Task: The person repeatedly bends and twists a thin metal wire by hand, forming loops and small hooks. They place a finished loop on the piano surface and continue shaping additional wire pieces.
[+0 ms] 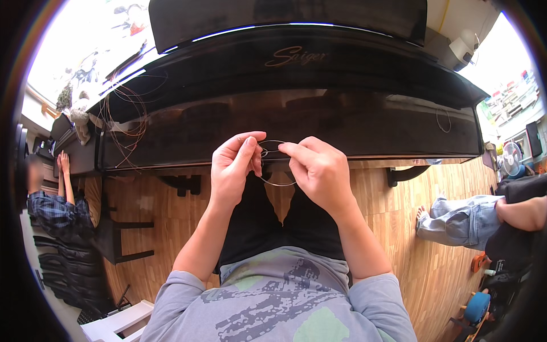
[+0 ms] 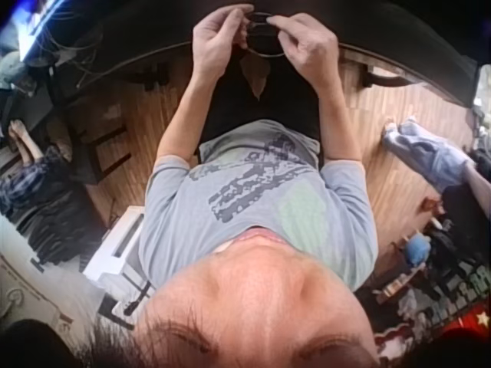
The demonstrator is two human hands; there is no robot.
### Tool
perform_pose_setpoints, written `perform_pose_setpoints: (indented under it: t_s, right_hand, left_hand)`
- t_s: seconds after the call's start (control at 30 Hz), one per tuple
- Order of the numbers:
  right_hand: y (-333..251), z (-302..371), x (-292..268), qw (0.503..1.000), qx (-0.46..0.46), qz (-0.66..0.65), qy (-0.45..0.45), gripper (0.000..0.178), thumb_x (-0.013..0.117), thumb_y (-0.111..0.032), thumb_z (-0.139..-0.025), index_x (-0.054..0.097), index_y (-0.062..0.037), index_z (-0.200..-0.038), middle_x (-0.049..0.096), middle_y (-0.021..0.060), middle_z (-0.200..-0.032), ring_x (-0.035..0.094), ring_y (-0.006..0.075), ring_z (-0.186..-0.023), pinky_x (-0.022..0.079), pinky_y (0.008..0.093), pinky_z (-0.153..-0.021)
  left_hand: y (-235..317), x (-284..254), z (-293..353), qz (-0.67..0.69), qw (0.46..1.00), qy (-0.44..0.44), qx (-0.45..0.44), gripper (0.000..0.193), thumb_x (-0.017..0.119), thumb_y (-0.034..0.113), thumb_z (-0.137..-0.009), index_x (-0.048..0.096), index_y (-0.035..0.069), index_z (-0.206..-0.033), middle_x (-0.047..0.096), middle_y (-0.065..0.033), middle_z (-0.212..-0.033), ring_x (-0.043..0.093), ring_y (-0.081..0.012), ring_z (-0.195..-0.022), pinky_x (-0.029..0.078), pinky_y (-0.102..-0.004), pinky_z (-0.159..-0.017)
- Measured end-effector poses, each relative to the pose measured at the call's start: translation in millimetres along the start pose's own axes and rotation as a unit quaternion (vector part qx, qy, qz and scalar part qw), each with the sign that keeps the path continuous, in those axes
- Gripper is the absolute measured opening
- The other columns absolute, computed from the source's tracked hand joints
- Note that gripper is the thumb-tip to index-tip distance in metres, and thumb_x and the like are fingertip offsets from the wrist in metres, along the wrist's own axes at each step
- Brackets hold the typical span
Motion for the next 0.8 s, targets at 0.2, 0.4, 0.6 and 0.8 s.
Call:
perform_pose_setpoints:
  t_s: [0.2, 0.4, 0.6, 0.8]
  right_hand:
    - [-20, 2, 8, 0.962, -0.112, 0.251, -0.004, 0.022, 0.070, -0.006, -0.067, 0.070, -0.0064, -0.089, 0.054, 0.0011, -0.067, 0.055, 0.0174, -0.065, 0.046, 0.0297, -0.055]
    - [-21, 4, 3, 0.980, -0.100, 0.169, 0.029, 0.022, 0.067, -0.001, -0.069, 0.068, -0.0058, -0.090, 0.056, 0.0021, -0.069, 0.055, 0.0168, -0.065, 0.047, 0.0291, -0.055]
    - [18, 21, 13, 0.893, 0.156, -0.415, 0.077, 0.012, 0.057, -0.007, -0.091, 0.062, -0.0020, -0.101, 0.062, 0.0019, -0.071, 0.055, 0.0049, -0.064, 0.044, 0.0204, -0.056]
    - [31, 24, 36, 0.803, 0.301, -0.507, -0.088, 0.016, 0.055, -0.012, -0.094, 0.062, -0.0009, -0.103, 0.060, 0.0008, -0.069, 0.053, 0.0044, -0.058, 0.044, 0.0189, -0.054]
  left_hand:
    - [14, 8, 4, -0.181, 0.978, 0.028, 0.101, 0.020, 0.057, 0.012, -0.095, 0.067, 0.000, -0.108, 0.060, 0.0010, -0.078, 0.051, -0.0013, -0.062, 0.042, -0.0158, -0.052]
    - [12, 11, 10, -0.163, 0.983, 0.016, 0.080, 0.019, 0.057, 0.010, -0.095, 0.067, 0.000, -0.108, 0.060, 0.0012, -0.078, 0.052, -0.0016, -0.062, 0.042, -0.0159, -0.053]
    - [13, 14, 19, -0.131, 0.988, 0.001, 0.081, 0.019, 0.057, 0.008, -0.094, 0.066, -0.001, -0.108, 0.059, 0.0010, -0.078, 0.051, -0.0019, -0.061, 0.042, -0.0161, -0.053]
    - [14, 23, 25, -0.170, 0.978, -0.043, 0.110, 0.019, 0.058, 0.008, -0.094, 0.066, -0.001, -0.108, 0.059, 0.0005, -0.078, 0.051, -0.0024, -0.060, 0.042, -0.0168, -0.053]
Point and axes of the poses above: each hand's wrist, its own z-axis away from the middle knuckle, its own x-axis out of the palm, y = z × x, the point moved 8 cm from there along -z, towards the middle knuckle
